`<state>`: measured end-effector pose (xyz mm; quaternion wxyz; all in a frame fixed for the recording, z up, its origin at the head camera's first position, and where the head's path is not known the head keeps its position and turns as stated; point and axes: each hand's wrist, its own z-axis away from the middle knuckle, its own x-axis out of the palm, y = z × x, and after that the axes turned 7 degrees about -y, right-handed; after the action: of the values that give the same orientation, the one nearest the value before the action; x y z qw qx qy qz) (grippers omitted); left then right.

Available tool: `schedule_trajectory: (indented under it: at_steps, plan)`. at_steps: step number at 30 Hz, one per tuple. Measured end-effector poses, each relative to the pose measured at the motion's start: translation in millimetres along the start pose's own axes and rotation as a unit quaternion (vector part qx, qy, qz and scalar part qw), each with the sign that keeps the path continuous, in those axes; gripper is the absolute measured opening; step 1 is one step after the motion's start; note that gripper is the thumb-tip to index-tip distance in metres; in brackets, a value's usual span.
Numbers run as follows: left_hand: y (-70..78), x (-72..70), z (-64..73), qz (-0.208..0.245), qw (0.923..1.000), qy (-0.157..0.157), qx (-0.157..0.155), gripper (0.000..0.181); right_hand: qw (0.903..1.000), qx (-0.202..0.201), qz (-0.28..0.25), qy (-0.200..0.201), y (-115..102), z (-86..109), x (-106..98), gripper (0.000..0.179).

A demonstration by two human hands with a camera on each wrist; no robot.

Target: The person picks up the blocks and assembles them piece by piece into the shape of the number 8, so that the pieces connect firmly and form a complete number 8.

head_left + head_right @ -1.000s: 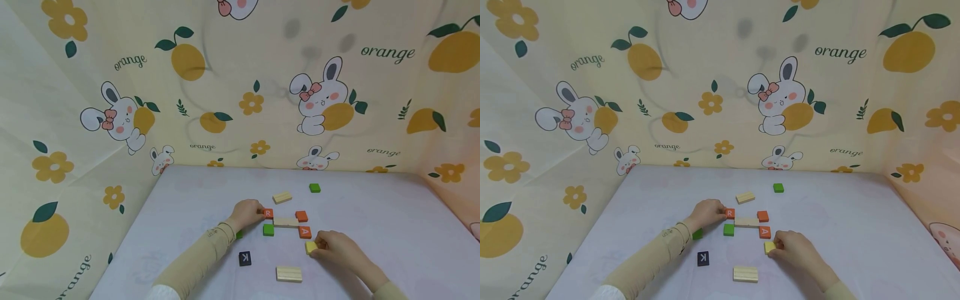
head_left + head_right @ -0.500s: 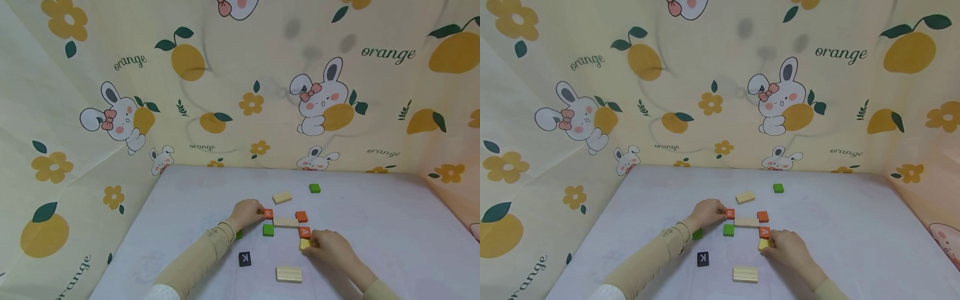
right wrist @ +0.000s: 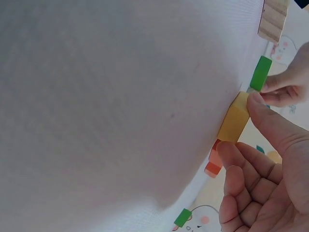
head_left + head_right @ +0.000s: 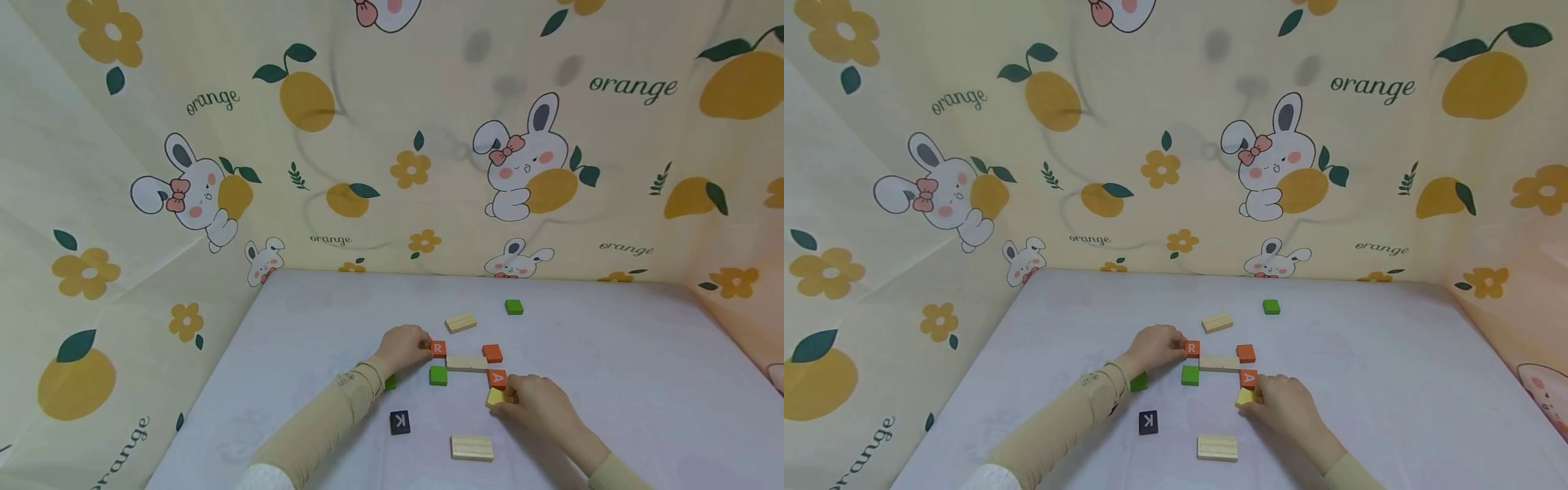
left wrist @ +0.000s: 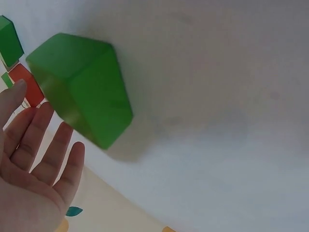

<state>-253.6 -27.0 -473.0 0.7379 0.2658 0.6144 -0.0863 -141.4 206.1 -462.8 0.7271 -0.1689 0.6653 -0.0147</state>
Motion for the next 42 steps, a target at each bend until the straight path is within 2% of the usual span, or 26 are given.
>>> schedule_trajectory:
  at_steps: [12, 23, 30, 35, 42]
  plan:
    - [-3.1, 5.8, -0.3, 0.006, 0.9999, -0.005, -0.007, 0.024, 0.9999, 0.009, -0.011, 0.0, -1.5, 0.3, 2.1, 0.035]
    - [-4.0, 4.8, -0.3, -0.019, 0.9998, 0.0, 0.003, 0.03, 0.9997, 0.016, -0.016, -0.006, -1.0, -0.6, 3.2, 0.034]
    - [-3.7, -1.0, 2.9, -0.014, 0.9999, -0.004, -0.001, 0.032, 0.9999, 0.014, -0.007, -0.007, -1.5, -1.9, 3.7, 0.036]
    - [-3.6, -6.2, 10.2, -0.011, 0.9999, -0.001, -0.013, 0.032, 0.9998, 0.016, -0.003, -0.009, -2.8, -1.4, 3.6, 0.037]
    - [-3.4, -9.2, 31.7, -0.027, 0.9993, 0.024, 0.004, 0.034, 0.9997, 0.022, -0.005, -0.012, -2.9, 0.0, 3.9, 0.036]
